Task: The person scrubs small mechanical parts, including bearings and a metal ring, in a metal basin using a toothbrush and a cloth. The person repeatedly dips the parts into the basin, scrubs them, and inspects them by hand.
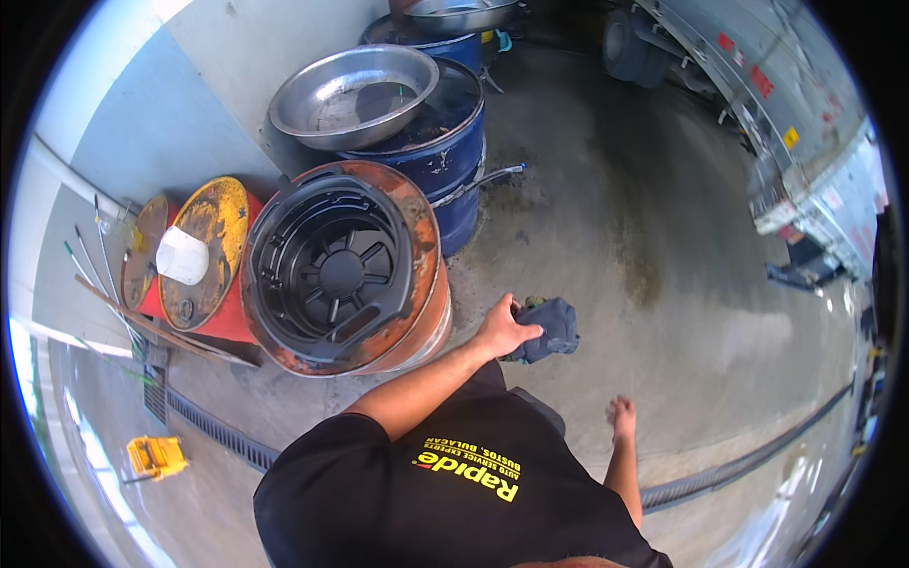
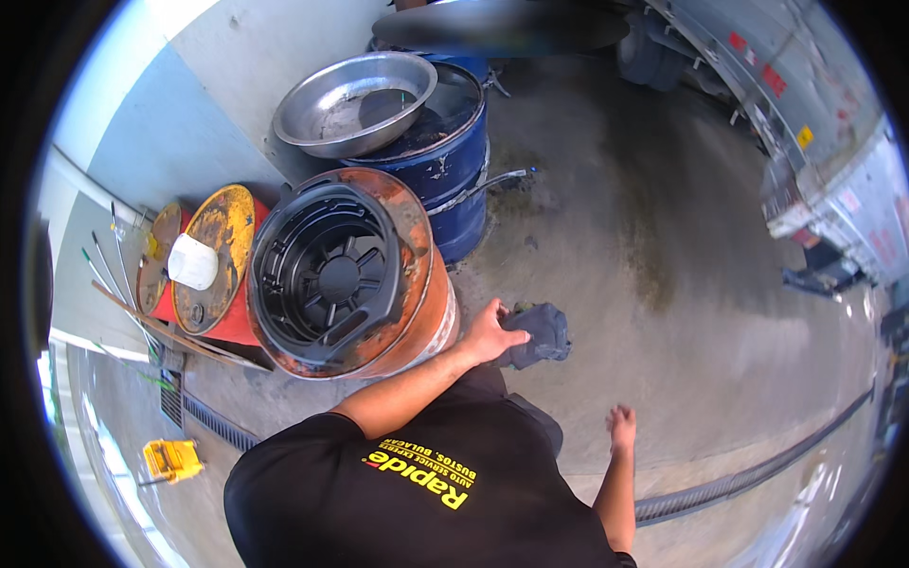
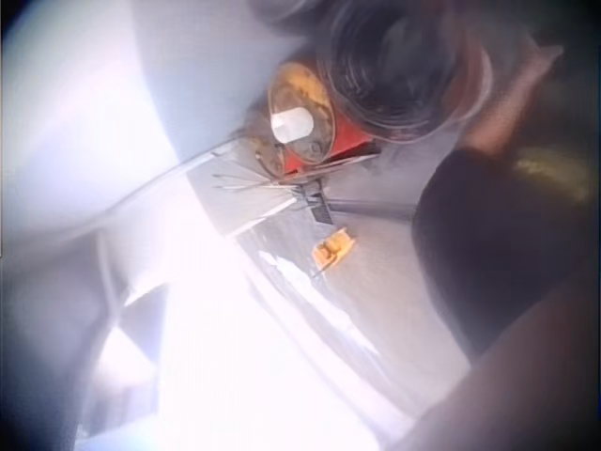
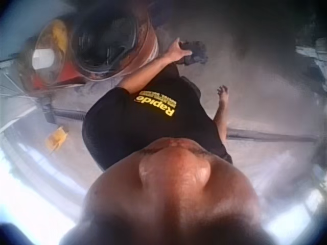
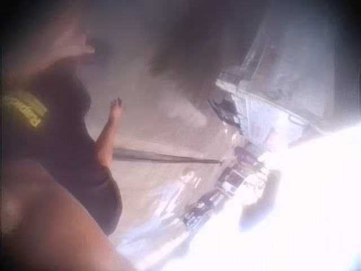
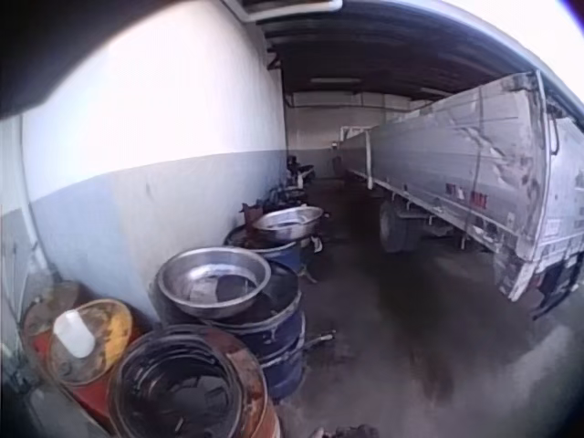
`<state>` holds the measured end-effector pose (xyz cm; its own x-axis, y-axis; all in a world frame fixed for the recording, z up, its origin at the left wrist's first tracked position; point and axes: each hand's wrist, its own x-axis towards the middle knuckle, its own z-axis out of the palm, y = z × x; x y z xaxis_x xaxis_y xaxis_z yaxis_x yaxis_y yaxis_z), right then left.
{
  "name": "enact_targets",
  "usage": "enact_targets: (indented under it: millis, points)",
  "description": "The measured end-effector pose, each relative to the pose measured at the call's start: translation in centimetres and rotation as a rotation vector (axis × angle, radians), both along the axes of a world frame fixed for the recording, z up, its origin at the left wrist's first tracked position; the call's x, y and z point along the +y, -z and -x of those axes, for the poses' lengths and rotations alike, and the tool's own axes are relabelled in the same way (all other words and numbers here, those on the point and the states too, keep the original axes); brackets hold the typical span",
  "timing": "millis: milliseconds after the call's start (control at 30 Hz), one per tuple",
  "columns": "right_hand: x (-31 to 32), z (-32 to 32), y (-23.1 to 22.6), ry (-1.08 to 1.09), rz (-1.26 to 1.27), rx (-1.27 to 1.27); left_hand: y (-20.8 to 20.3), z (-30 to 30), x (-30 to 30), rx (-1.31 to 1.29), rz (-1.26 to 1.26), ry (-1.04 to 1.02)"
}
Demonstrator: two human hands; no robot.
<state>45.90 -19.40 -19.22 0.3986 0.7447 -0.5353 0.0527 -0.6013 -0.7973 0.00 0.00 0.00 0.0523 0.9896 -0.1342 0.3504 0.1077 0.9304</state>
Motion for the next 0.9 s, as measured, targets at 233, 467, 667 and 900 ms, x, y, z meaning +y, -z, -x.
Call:
enact_targets:
  millis: [233,467,667,900]
  points:
    - [44.3,14.3,-22.8,-0.631,-0.354,0.273,-0.3,-2.5,23.2,-0.293,0.006,-0.271]
    - [68.1,22.0,-21.0,-0.660,-0.267,0.562,-6.3,-3.0,44.1,-0.496,0.103,-0.433]
    - [85.2,22.3,-23.8,-0.686,-0.221,0.703,-9.1,-2.5,58.1,-0.442,0.063,-0.481]
    - [105.2,26.0,-20.5,-0.978,-0.214,0.639,-1.9,-2.2,72.2,-0.792,0.121,-0.763]
